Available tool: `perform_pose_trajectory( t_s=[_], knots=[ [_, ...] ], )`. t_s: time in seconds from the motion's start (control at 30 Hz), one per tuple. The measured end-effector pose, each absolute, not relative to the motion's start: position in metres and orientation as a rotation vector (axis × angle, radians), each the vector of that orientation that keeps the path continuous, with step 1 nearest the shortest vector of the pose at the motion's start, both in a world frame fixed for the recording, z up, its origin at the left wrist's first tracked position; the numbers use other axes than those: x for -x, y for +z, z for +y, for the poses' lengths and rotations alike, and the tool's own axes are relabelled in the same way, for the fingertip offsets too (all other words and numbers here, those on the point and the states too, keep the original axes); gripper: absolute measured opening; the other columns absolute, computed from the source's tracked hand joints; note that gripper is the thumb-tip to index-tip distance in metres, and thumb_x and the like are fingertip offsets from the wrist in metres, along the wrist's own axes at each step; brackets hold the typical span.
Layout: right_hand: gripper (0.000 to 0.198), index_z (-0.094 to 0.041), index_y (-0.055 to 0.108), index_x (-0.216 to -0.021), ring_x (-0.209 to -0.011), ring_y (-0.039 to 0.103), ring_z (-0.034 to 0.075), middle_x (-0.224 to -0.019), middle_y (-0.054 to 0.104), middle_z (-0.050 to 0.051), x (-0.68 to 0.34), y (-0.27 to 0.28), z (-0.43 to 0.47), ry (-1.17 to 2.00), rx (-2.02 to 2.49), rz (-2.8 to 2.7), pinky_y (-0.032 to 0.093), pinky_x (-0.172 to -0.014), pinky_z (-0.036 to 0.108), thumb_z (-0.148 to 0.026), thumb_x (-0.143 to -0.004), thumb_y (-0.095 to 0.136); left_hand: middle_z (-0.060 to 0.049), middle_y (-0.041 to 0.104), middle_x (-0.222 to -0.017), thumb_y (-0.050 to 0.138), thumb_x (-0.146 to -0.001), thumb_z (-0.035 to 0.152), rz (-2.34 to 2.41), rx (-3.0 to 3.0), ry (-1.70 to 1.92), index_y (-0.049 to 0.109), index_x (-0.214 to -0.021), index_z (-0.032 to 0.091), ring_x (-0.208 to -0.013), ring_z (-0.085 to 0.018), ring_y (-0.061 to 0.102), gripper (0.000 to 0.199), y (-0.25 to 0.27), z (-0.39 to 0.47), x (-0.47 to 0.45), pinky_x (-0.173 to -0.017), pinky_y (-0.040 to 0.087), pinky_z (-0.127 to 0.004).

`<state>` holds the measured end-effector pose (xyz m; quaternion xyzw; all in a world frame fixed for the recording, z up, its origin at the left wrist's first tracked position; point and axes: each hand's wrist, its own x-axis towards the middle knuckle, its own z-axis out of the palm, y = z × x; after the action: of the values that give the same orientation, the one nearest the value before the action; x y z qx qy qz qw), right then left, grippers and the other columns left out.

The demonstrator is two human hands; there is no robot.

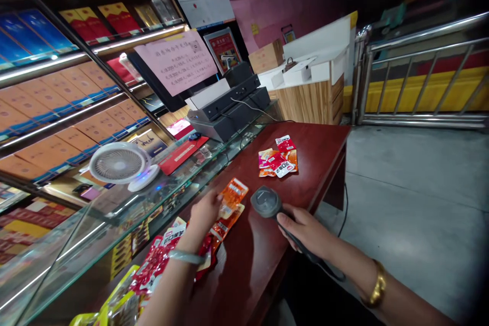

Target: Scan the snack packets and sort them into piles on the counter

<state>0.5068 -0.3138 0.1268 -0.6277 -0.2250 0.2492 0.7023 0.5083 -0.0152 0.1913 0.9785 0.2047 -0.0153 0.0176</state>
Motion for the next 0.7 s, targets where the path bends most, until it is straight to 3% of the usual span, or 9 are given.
perform_pose_trajectory(
  t_s=[0.13, 0.23, 0.33, 0.43, 0.53, 0.7],
  knots=[
    [0.049, -0.021, 0.052, -0.092, -0.040, 0.048, 0.010, -0.055, 0.051, -0.008, -0.510, 0.125, -0.312, 0.568, 1.397, -0.503, 0.036, -0.040, 0.021, -0.070, -0.090, 0.047, -0.009, 0.074, -0.109, 0.053, -0.090, 0.039, 0.723, -3.210, -0.381, 0.069, -0.096, 0.026, -0.108, -0.029, 0.066, 0.022, 0.209, 0.014, -0.489, -0.088, 0.045, -0.037],
    [0.048, -0.021, 0.053, -0.094, -0.040, 0.048, 0.010, -0.056, 0.051, -0.007, -0.515, 0.124, -0.314, 0.566, 1.405, -0.497, 0.037, -0.040, 0.021, -0.068, -0.091, 0.047, -0.010, 0.072, -0.117, 0.059, -0.085, 0.046, 0.756, -3.286, -0.195, 0.071, -0.102, 0.029, -0.116, -0.033, 0.061, 0.027, 0.212, -0.001, -0.501, -0.094, 0.043, -0.045],
    [0.047, -0.021, 0.055, -0.097, -0.040, 0.047, 0.010, -0.056, 0.050, -0.007, -0.519, 0.123, -0.317, 0.550, 1.415, -0.488, 0.037, -0.040, 0.021, -0.067, -0.092, 0.047, -0.012, 0.073, -0.113, 0.050, -0.089, 0.057, 0.631, -3.232, -0.001, 0.072, -0.105, 0.027, -0.112, -0.031, 0.063, 0.040, 0.201, -0.037, -0.539, -0.092, 0.045, -0.043],
    [0.048, -0.020, 0.056, -0.102, -0.041, 0.047, 0.010, -0.056, 0.050, -0.007, -0.522, 0.121, -0.322, 0.528, 1.424, -0.462, 0.037, -0.041, 0.021, -0.066, -0.093, 0.046, -0.011, 0.073, -0.112, 0.046, -0.091, 0.058, 0.528, -3.074, 0.019, 0.072, -0.102, 0.026, -0.109, -0.028, 0.065, 0.043, 0.183, -0.075, -0.591, -0.088, 0.046, -0.038],
    [0.048, -0.021, 0.056, -0.102, -0.041, 0.047, 0.009, -0.057, 0.051, -0.007, -0.524, 0.118, -0.326, 0.514, 1.437, -0.425, 0.037, -0.041, 0.021, -0.066, -0.093, 0.046, -0.014, 0.072, -0.114, 0.040, -0.090, 0.064, 0.584, -2.879, -0.048, 0.072, -0.099, 0.023, -0.110, -0.031, 0.065, 0.053, 0.165, -0.100, -0.638, -0.088, 0.046, -0.041],
    [0.049, -0.019, 0.056, -0.100, -0.043, 0.046, 0.009, -0.062, 0.052, -0.005, -0.527, 0.113, -0.332, 0.509, 1.459, -0.393, 0.037, -0.041, 0.021, -0.067, -0.093, 0.046, -0.016, 0.072, -0.109, 0.057, -0.083, 0.058, 0.647, -2.744, 0.031, 0.069, -0.088, 0.023, -0.114, -0.035, 0.062, 0.037, 0.143, -0.112, -0.679, -0.092, 0.044, -0.045]
  ],
)
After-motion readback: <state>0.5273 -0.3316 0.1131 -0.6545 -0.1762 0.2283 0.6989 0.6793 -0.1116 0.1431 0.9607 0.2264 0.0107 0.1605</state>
